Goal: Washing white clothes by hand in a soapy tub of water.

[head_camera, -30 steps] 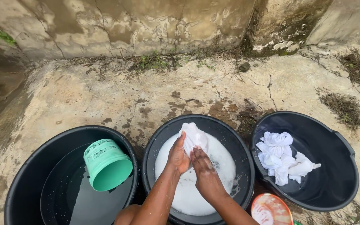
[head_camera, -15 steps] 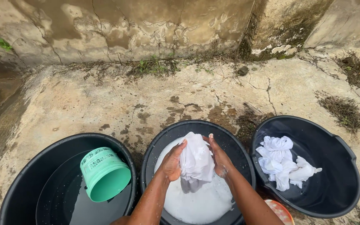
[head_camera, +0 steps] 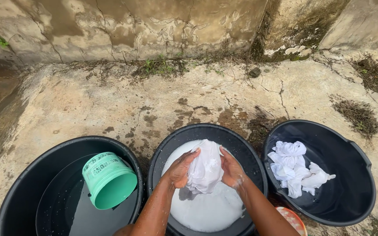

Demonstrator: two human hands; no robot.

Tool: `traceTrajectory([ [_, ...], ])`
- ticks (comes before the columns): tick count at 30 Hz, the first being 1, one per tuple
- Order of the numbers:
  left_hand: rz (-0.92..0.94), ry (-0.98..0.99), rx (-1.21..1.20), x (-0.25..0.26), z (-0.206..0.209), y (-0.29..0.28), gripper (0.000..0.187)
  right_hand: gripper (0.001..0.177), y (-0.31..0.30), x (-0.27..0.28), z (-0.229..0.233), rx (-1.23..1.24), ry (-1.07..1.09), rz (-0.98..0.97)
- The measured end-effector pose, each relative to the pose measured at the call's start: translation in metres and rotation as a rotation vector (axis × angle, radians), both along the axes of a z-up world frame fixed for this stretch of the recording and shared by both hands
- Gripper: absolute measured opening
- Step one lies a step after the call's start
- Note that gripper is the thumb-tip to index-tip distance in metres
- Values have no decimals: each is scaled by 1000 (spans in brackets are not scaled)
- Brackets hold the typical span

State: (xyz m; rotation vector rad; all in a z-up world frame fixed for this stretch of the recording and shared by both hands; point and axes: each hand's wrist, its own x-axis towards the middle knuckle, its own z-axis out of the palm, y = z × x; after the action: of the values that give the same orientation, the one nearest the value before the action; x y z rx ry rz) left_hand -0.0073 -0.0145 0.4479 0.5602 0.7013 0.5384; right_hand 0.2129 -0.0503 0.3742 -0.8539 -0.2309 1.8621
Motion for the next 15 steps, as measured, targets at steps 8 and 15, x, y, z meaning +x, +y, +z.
traceTrajectory([
  [8,-58,281,193,11,-42,6,99,48,10,23,78,99,-491,-114],
  [15,-45,367,269,31,-67,5,87,24,9,32,99,163,-752,-226],
])
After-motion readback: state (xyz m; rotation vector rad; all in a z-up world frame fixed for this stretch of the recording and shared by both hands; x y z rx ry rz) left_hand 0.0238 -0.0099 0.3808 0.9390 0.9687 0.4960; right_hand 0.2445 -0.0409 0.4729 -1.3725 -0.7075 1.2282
